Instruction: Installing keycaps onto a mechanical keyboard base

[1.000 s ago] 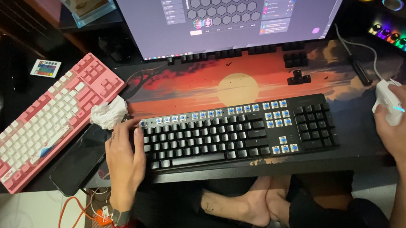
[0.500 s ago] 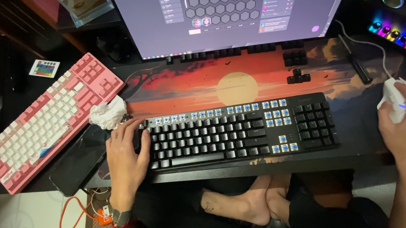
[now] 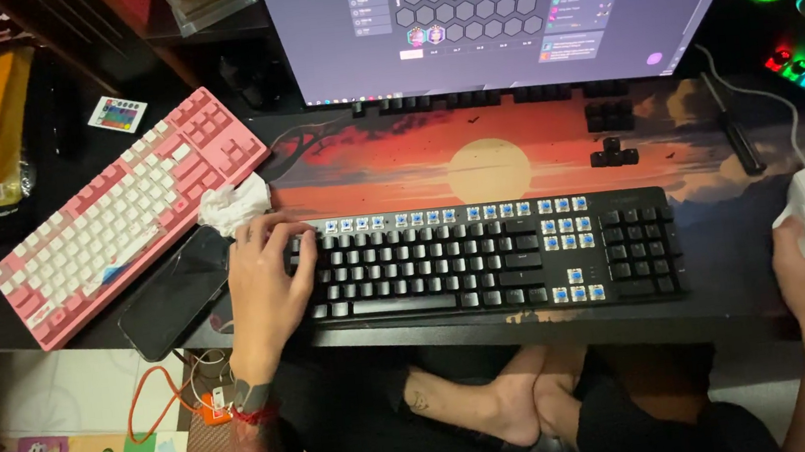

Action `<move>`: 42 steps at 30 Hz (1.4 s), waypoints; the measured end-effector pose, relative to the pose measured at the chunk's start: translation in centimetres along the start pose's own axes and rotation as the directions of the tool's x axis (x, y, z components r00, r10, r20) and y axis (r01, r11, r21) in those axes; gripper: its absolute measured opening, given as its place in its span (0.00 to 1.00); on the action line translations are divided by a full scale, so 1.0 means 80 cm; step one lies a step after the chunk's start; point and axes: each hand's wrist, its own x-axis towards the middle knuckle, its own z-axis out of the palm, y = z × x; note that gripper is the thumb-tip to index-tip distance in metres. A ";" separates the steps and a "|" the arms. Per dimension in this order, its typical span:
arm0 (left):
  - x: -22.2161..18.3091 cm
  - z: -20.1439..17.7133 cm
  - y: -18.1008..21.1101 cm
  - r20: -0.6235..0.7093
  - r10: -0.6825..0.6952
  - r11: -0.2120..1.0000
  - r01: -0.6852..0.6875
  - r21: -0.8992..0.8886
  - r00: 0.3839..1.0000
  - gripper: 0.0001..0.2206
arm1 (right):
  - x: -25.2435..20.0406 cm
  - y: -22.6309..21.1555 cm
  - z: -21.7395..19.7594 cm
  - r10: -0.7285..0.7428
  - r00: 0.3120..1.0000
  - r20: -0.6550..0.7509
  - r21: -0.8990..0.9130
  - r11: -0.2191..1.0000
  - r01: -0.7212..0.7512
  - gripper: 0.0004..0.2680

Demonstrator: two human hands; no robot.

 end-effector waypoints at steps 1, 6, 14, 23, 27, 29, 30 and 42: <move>0.001 -0.001 0.002 -0.001 -0.001 1.000 0.001 0.001 1.000 0.09 | 0.001 -0.003 -0.001 -0.001 1.000 0.000 0.001 1.000 0.001 0.22; 0.008 -0.008 0.008 -0.002 0.112 0.993 -0.112 0.026 0.994 0.07 | -0.002 0.002 0.004 0.019 1.000 0.022 0.010 1.000 -0.020 0.22; 0.021 0.017 0.001 -0.010 0.172 0.979 -0.170 0.115 0.985 0.09 | -0.011 0.008 0.010 0.026 0.998 0.053 0.067 0.997 -0.029 0.23; 0.028 0.036 -0.012 0.021 0.195 0.967 -0.195 0.163 0.981 0.12 | -0.010 0.007 0.008 0.021 0.997 0.074 0.043 0.999 -0.024 0.23; 0.027 0.043 -0.015 0.031 0.191 0.964 -0.193 0.184 0.981 0.14 | -0.009 0.003 0.004 0.026 0.996 0.083 0.114 0.993 -0.036 0.24; 0.026 0.043 -0.015 0.033 0.178 0.970 -0.181 0.165 0.984 0.14 | -0.010 0.001 0.003 0.030 0.995 0.092 0.104 0.994 -0.039 0.24; 0.026 0.044 -0.015 0.033 0.166 0.974 -0.169 0.148 0.986 0.14 | -0.011 0.001 0.002 0.033 0.995 0.099 0.094 0.995 -0.042 0.23; 0.025 0.046 -0.022 0.109 0.164 0.970 -0.180 0.161 0.980 0.15 | -0.009 -0.002 0.000 0.006 0.997 0.079 0.104 0.994 -0.014 0.22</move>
